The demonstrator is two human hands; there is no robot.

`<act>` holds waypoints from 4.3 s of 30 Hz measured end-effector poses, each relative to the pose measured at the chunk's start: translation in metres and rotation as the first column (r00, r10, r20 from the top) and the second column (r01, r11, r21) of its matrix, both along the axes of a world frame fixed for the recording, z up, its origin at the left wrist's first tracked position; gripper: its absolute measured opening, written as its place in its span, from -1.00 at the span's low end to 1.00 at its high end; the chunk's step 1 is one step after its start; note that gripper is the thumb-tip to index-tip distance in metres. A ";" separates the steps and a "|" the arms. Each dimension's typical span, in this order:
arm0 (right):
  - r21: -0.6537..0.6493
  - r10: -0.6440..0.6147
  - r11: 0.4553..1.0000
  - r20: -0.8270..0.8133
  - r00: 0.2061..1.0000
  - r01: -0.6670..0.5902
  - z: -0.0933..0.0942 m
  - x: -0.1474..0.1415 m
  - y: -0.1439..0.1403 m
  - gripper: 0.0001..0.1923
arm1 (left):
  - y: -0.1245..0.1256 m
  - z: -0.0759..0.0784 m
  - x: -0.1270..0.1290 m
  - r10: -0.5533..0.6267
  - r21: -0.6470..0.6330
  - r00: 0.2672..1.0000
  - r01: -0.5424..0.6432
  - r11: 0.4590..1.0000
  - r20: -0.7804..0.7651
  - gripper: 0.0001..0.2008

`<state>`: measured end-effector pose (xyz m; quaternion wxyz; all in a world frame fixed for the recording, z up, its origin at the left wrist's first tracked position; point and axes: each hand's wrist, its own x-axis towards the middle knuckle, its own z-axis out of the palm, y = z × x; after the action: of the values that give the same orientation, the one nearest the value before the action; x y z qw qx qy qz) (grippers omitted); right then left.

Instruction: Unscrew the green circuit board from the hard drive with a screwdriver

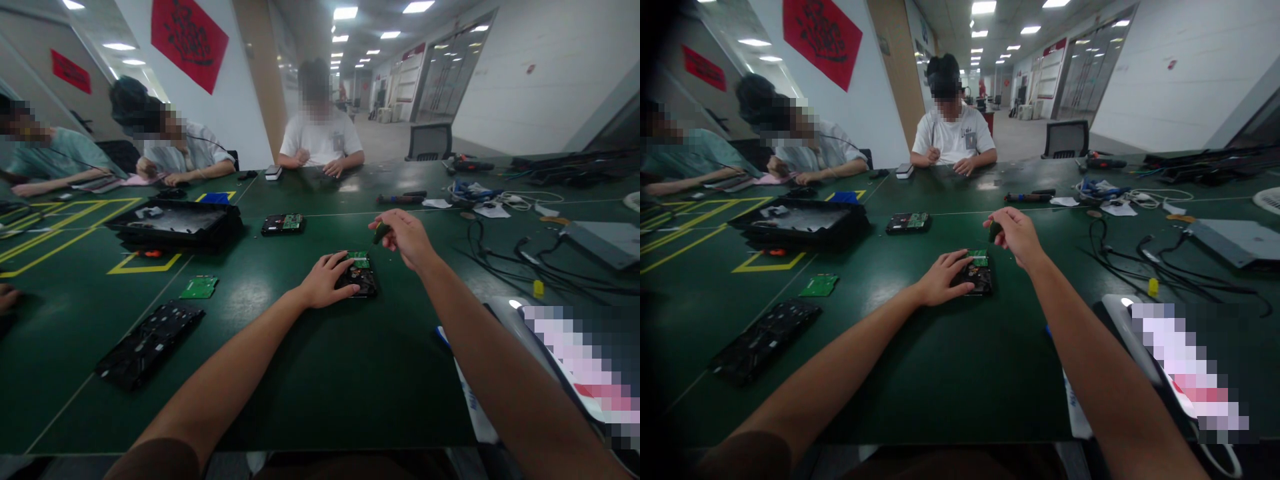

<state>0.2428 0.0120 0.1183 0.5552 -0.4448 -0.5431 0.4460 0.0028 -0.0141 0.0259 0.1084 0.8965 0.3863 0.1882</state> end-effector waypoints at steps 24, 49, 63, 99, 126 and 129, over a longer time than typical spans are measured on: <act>0.000 0.079 0.997 -0.094 0.992 -0.079 -0.002 -0.001 0.001 -0.76 | -0.002 0.004 0.000 0.000 -0.013 1.000 0.000 1.000 0.005 -0.18; 0.006 0.094 0.996 -0.019 0.995 -0.094 -0.005 0.000 0.004 -0.76 | 0.000 0.000 0.000 0.004 -0.006 1.000 -0.004 1.000 -0.005 -0.17; 0.021 0.067 0.998 -0.004 0.998 -0.067 -0.003 0.000 0.002 -0.78 | -0.001 0.002 0.000 0.004 -0.020 1.000 -0.003 1.000 0.014 -0.18; 0.036 -0.059 0.998 0.019 0.998 0.059 -0.005 0.002 0.004 -0.90 | 0.001 -0.002 0.000 0.007 -0.012 1.000 -0.007 1.000 0.008 -0.16; 0.058 0.044 0.997 -0.003 0.999 -0.044 -0.009 0.001 0.007 -0.68 | 0.001 -0.001 -0.001 0.002 0.002 1.000 -0.002 1.000 0.003 -0.17; 0.079 0.004 0.997 0.037 0.999 -0.007 -0.008 0.003 0.007 -0.71 | 0.001 -0.001 0.000 0.001 0.003 1.000 -0.001 1.000 0.003 -0.17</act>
<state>0.2456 0.0188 0.1103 0.5610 -0.4290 -0.5719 0.4174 0.0023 -0.0135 0.0249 0.1077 0.8961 0.3862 0.1904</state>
